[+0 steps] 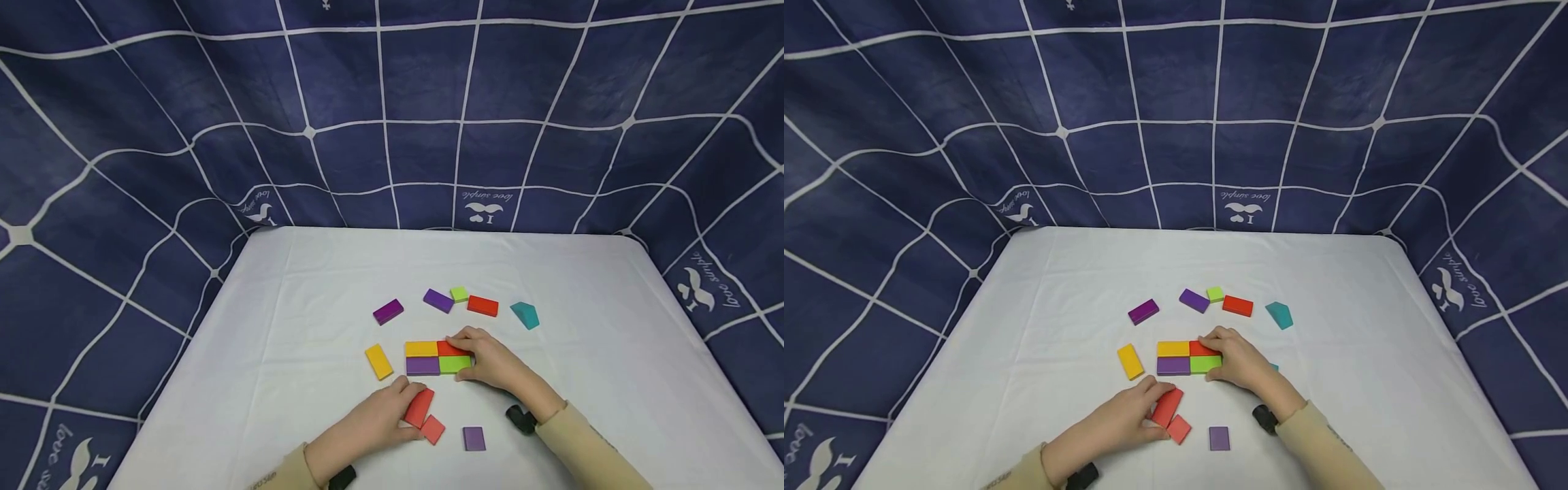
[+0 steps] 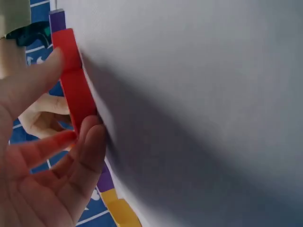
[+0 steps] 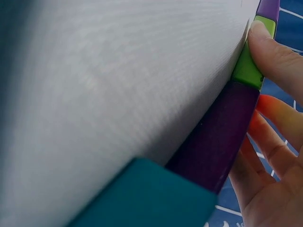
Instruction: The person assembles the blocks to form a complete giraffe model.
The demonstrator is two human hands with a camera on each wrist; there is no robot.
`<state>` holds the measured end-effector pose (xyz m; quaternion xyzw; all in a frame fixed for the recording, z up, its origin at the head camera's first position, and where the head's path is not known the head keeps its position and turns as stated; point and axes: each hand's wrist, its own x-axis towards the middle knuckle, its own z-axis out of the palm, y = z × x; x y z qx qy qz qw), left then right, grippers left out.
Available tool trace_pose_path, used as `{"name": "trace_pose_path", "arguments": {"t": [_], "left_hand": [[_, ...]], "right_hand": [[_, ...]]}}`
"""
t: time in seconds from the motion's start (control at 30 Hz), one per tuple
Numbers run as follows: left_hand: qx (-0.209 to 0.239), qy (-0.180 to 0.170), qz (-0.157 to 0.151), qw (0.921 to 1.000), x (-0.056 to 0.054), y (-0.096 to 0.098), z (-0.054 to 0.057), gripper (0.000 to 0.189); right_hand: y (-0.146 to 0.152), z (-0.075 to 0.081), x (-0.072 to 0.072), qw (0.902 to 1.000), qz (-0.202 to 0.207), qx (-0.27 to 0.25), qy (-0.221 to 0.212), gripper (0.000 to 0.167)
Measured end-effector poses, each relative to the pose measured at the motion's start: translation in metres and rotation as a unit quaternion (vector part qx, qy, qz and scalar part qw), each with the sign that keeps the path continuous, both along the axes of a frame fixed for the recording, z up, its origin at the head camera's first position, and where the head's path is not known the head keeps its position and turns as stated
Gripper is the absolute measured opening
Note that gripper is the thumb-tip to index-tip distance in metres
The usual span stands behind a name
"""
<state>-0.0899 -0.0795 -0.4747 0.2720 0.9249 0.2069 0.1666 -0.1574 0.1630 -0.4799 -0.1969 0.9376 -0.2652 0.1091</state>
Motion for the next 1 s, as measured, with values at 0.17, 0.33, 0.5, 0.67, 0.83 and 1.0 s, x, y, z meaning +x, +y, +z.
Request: {"name": "trace_pose_path", "arguments": {"t": [0.17,0.33,0.5,0.67,0.83,1.0], "left_hand": [[-0.025,0.008,-0.053,0.9982,-0.007,-0.004,0.003,0.064],[-0.022,0.022,-0.029,0.9991,-0.012,-0.005,0.001,0.063],[-0.033,0.051,-0.011,0.9981,-0.016,-0.006,0.000,0.068],[-0.040,0.076,-0.015,0.9962,-0.017,-0.005,0.000,0.071],[-0.053,0.092,-0.009,0.9943,-0.015,-0.004,0.001,0.073],[-0.061,0.148,-0.024,0.9867,-0.014,-0.005,0.001,0.076]], "right_hand": [[0.000,0.001,0.000,1.0000,-0.001,0.001,0.003,0.067],[0.000,0.001,0.000,1.0000,0.001,-0.002,0.001,0.067],[0.000,0.001,0.000,1.0000,0.002,-0.001,0.000,0.067],[0.000,0.001,-0.001,1.0000,0.000,0.004,0.001,0.068],[0.000,0.001,-0.001,1.0000,0.001,0.006,0.005,0.068],[0.000,0.000,-0.001,1.0000,0.004,0.005,0.005,0.068]]}}
